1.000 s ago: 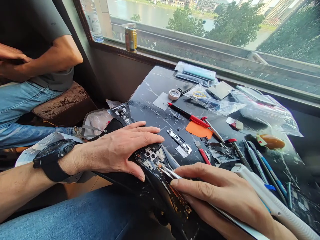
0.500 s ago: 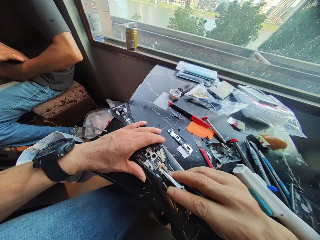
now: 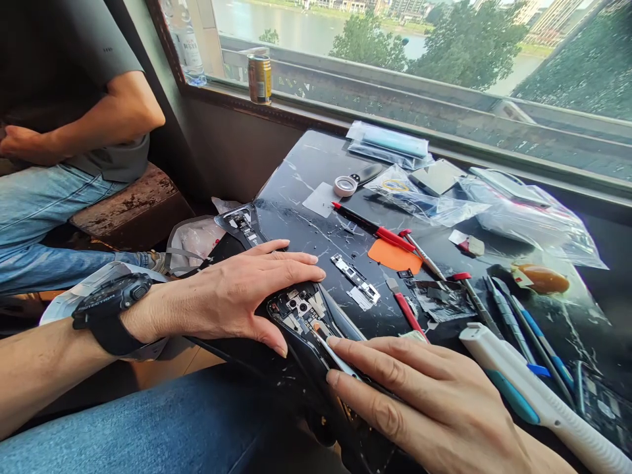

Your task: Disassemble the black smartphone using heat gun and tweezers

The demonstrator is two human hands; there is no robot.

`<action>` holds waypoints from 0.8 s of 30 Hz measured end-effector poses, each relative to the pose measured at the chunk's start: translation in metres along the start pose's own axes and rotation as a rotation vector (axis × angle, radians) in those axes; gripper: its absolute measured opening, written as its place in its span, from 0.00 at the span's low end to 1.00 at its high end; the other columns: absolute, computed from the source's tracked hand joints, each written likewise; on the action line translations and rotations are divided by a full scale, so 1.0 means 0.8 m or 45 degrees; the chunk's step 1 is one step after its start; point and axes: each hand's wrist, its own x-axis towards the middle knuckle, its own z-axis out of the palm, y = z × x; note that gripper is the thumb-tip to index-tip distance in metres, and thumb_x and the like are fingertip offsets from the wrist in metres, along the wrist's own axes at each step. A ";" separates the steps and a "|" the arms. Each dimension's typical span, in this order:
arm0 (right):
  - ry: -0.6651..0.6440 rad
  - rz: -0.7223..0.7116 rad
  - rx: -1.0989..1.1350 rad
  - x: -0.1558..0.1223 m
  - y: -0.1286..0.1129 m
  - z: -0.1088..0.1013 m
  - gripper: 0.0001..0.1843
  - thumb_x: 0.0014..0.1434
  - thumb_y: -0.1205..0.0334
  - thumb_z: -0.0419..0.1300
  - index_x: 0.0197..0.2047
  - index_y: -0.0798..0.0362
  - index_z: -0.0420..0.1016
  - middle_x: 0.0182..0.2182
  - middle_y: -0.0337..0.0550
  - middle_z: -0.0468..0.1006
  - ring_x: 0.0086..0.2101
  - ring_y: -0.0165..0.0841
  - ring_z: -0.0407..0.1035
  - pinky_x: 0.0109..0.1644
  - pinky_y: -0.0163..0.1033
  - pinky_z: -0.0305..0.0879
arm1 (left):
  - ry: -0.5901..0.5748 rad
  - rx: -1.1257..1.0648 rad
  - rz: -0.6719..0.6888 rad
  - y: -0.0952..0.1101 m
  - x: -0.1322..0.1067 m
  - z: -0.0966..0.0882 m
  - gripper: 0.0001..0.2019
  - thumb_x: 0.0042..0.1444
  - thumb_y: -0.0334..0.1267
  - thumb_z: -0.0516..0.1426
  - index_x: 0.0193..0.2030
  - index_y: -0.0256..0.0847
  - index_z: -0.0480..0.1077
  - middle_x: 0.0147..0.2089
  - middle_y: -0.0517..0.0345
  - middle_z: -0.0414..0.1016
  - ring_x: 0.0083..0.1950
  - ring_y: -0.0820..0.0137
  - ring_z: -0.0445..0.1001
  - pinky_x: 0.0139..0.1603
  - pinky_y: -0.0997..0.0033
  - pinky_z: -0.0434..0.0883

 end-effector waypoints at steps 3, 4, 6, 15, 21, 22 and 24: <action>0.013 0.000 0.006 0.002 0.001 0.001 0.16 0.73 0.70 0.54 0.56 0.53 0.79 0.56 0.51 0.85 0.50 0.39 0.82 0.49 0.40 0.81 | -0.004 0.002 -0.009 0.001 0.000 -0.001 0.43 0.62 0.56 0.66 0.76 0.44 0.55 0.73 0.47 0.71 0.78 0.58 0.62 0.83 0.52 0.46; 0.018 0.003 0.010 0.002 0.001 0.002 0.15 0.73 0.70 0.54 0.56 0.53 0.79 0.56 0.51 0.85 0.49 0.39 0.82 0.49 0.40 0.82 | -0.004 -0.003 -0.011 0.001 0.000 -0.001 0.42 0.62 0.55 0.66 0.76 0.44 0.55 0.73 0.46 0.71 0.78 0.58 0.63 0.83 0.51 0.47; 0.020 0.008 0.016 0.001 0.001 0.001 0.16 0.73 0.69 0.54 0.57 0.53 0.80 0.57 0.52 0.85 0.50 0.40 0.82 0.49 0.41 0.82 | 0.001 -0.007 -0.007 0.001 0.000 -0.001 0.42 0.62 0.54 0.66 0.76 0.45 0.54 0.73 0.46 0.71 0.78 0.57 0.63 0.83 0.50 0.47; 0.018 -0.050 0.012 0.011 0.002 -0.007 0.17 0.76 0.69 0.52 0.55 0.56 0.82 0.56 0.50 0.86 0.50 0.37 0.82 0.49 0.38 0.79 | 0.003 -0.009 -0.008 0.000 -0.001 0.000 0.45 0.60 0.62 0.64 0.77 0.44 0.54 0.73 0.47 0.70 0.78 0.59 0.63 0.83 0.55 0.45; 0.053 0.005 0.083 0.006 0.005 -0.001 0.14 0.72 0.71 0.59 0.56 0.55 0.81 0.57 0.50 0.85 0.48 0.38 0.82 0.49 0.40 0.80 | -0.015 -0.010 -0.026 0.002 -0.001 -0.002 0.44 0.61 0.61 0.64 0.76 0.44 0.55 0.73 0.48 0.70 0.78 0.59 0.62 0.83 0.56 0.45; 0.059 0.010 0.087 0.004 0.005 0.000 0.14 0.71 0.71 0.61 0.57 0.55 0.81 0.57 0.50 0.85 0.48 0.39 0.82 0.48 0.40 0.80 | -0.017 -0.007 -0.029 0.003 -0.001 -0.002 0.44 0.61 0.61 0.64 0.76 0.44 0.55 0.73 0.48 0.70 0.78 0.59 0.62 0.83 0.56 0.45; 0.063 0.011 0.097 0.003 0.006 0.002 0.15 0.69 0.72 0.64 0.57 0.56 0.81 0.56 0.50 0.85 0.48 0.39 0.82 0.49 0.41 0.81 | -0.021 -0.002 -0.029 0.004 -0.001 -0.003 0.44 0.60 0.60 0.65 0.76 0.45 0.55 0.73 0.49 0.70 0.78 0.59 0.63 0.83 0.55 0.45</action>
